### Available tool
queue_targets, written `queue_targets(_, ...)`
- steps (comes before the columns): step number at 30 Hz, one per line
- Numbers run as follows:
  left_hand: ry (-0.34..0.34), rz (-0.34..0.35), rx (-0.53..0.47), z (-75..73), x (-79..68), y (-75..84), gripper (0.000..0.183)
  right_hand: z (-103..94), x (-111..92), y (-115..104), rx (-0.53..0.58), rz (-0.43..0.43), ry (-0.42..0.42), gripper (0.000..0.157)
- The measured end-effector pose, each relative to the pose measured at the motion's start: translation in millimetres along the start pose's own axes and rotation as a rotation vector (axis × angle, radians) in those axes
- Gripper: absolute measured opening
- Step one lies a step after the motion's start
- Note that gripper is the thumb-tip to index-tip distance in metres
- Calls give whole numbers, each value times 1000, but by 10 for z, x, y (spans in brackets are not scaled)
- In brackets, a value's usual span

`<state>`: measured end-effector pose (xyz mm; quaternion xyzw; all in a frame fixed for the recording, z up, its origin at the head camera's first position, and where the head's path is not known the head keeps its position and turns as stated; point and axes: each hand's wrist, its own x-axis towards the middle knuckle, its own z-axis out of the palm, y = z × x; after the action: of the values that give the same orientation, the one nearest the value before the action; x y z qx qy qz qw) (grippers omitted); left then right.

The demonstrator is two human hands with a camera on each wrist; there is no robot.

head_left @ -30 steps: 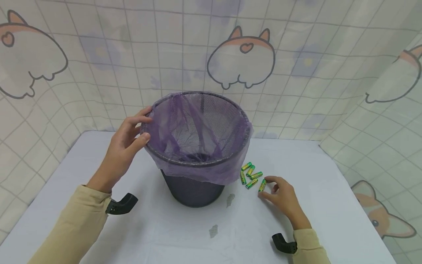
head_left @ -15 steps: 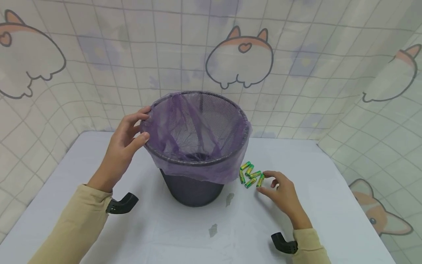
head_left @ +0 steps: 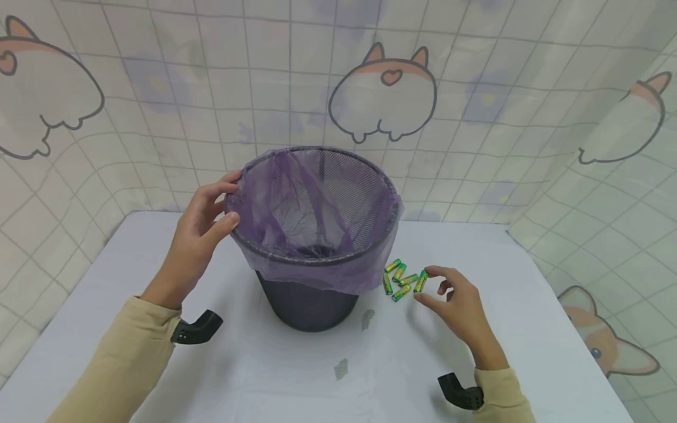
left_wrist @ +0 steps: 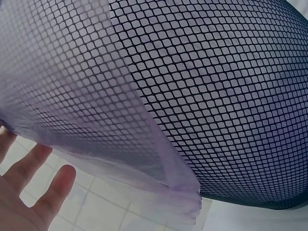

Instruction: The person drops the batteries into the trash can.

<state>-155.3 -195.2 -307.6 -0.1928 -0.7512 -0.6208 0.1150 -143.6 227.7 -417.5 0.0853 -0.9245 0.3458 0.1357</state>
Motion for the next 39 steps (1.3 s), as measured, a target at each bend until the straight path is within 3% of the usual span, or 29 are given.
queue_targets(12, -22, -3, -33, -27, -1, 22, 41, -97, 19, -103, -8, -43, 51, 49)
queue_targets(26, -106, -93, -31, -88, 15, 127, 42, -169, 28, -149, -2, 16, 45, 50)
queue_targets(39, -93, -111, -87, -103, 26, 141, 42, -318, 39, -304, 51, -4, 73, 48)
